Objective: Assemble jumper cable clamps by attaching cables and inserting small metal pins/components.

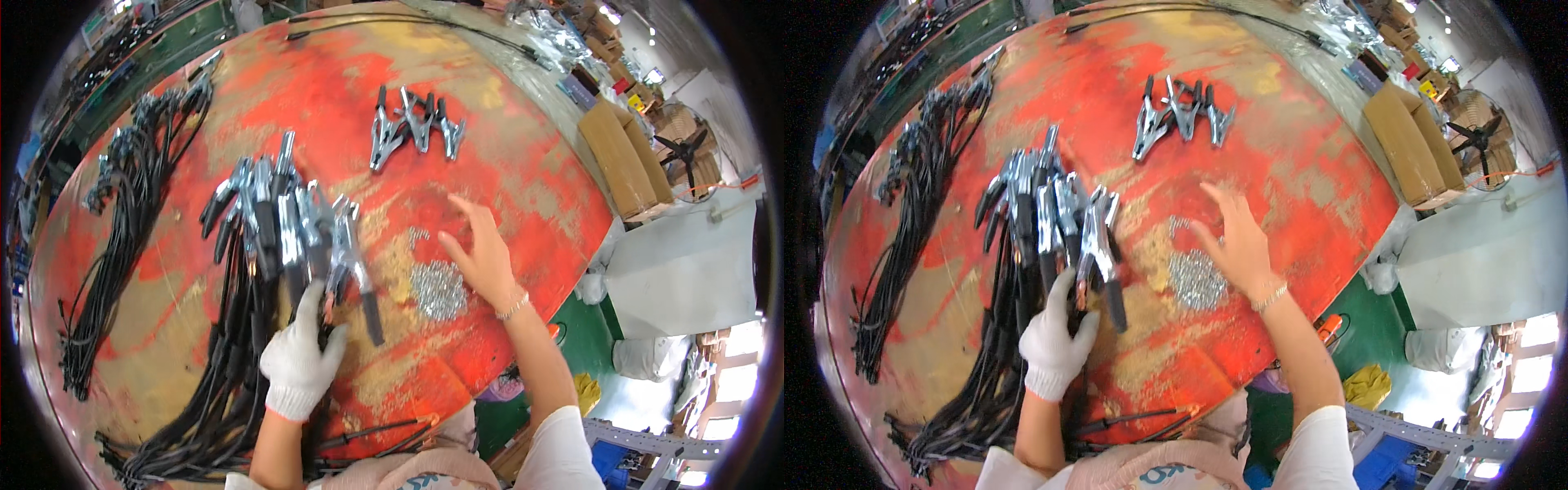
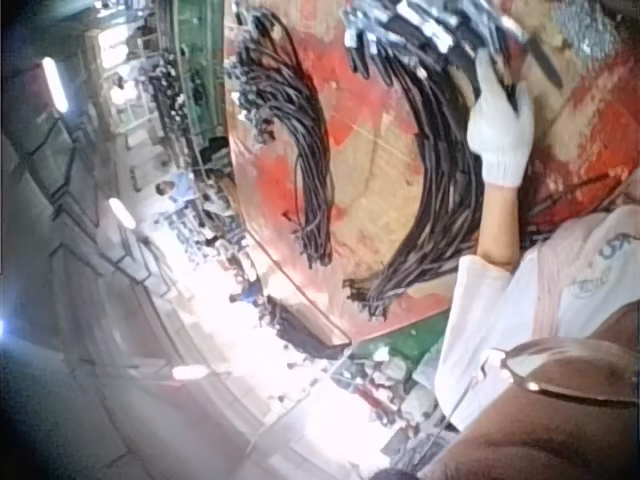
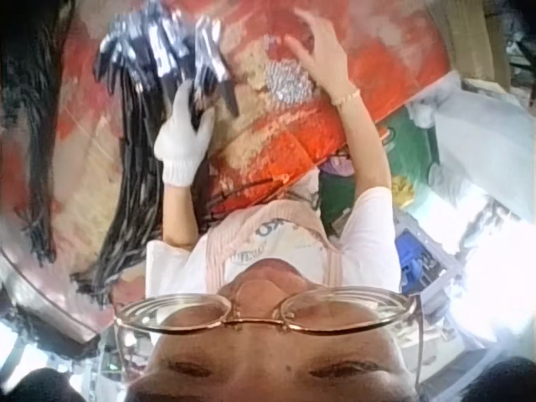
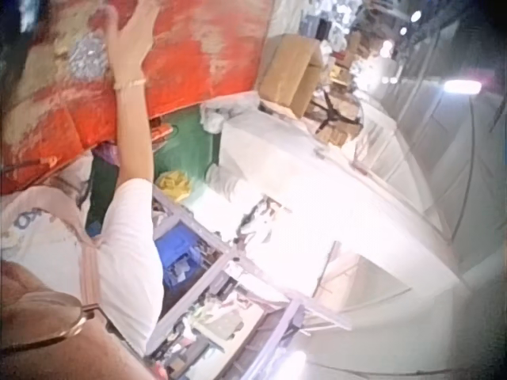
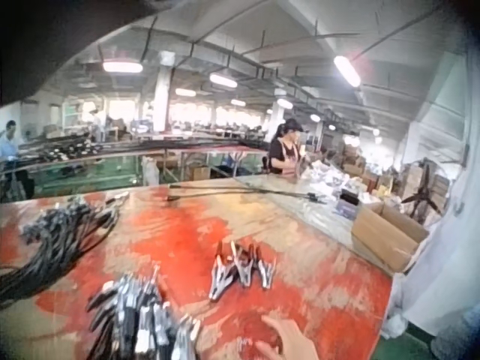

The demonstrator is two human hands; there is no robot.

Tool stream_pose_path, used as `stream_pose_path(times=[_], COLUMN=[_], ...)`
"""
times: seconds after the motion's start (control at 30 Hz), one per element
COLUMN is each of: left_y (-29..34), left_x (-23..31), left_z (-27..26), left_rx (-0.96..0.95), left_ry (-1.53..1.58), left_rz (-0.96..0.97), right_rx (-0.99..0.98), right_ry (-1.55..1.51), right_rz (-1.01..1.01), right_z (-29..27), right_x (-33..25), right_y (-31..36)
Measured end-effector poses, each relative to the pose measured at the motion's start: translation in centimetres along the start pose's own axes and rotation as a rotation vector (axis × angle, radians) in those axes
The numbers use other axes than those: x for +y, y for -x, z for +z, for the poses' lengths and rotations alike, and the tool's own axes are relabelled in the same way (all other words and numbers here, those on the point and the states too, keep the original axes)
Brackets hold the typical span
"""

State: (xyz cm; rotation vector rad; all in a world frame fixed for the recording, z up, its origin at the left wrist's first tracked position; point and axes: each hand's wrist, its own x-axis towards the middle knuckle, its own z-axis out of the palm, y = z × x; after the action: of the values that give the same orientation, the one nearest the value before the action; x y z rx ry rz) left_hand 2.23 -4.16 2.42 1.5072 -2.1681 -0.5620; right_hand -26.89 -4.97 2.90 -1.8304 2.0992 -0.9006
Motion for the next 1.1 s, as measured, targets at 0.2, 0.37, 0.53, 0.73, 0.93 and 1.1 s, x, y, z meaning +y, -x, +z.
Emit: stream_pose_path(times=[0.2,0.37,0.53,0.73,0.93,1.1], left_y=[0.3,0.5,0.2,0.7,2.1,7.8], left_x=[-0.7,-1.4,-1.2,-1.9,0.1,3.5], left_z=[1.5,2.1,1.8,2.4,0.9,-0.2], left_rx=[-0.017,0.018,-0.030,0.057,0.017,-0.165], left_ry=[-0.254,-0.329,-0.295,-0.275,-0.355,-0.227], left_rz=[0.243,0.200,0.080,0.145,0.219,0.466], right_rx=[0.065,0.168,0.329,0.282,0.182,0.267], right_ry=[0.135,0.123,0.069,-1.362,-1.923,-1.862], right_rz=[0.068,0.276,0.123,0.410,0.330,0.434], right_z=[4.2,6.8,5.2,-0.1,-6.4,-6.6], right_x=[9.3,12.6,14.7,16.1,12.1,11.6], right_y=[-12.4,-16.5,-15.8,-9.3,4.8,16.4])
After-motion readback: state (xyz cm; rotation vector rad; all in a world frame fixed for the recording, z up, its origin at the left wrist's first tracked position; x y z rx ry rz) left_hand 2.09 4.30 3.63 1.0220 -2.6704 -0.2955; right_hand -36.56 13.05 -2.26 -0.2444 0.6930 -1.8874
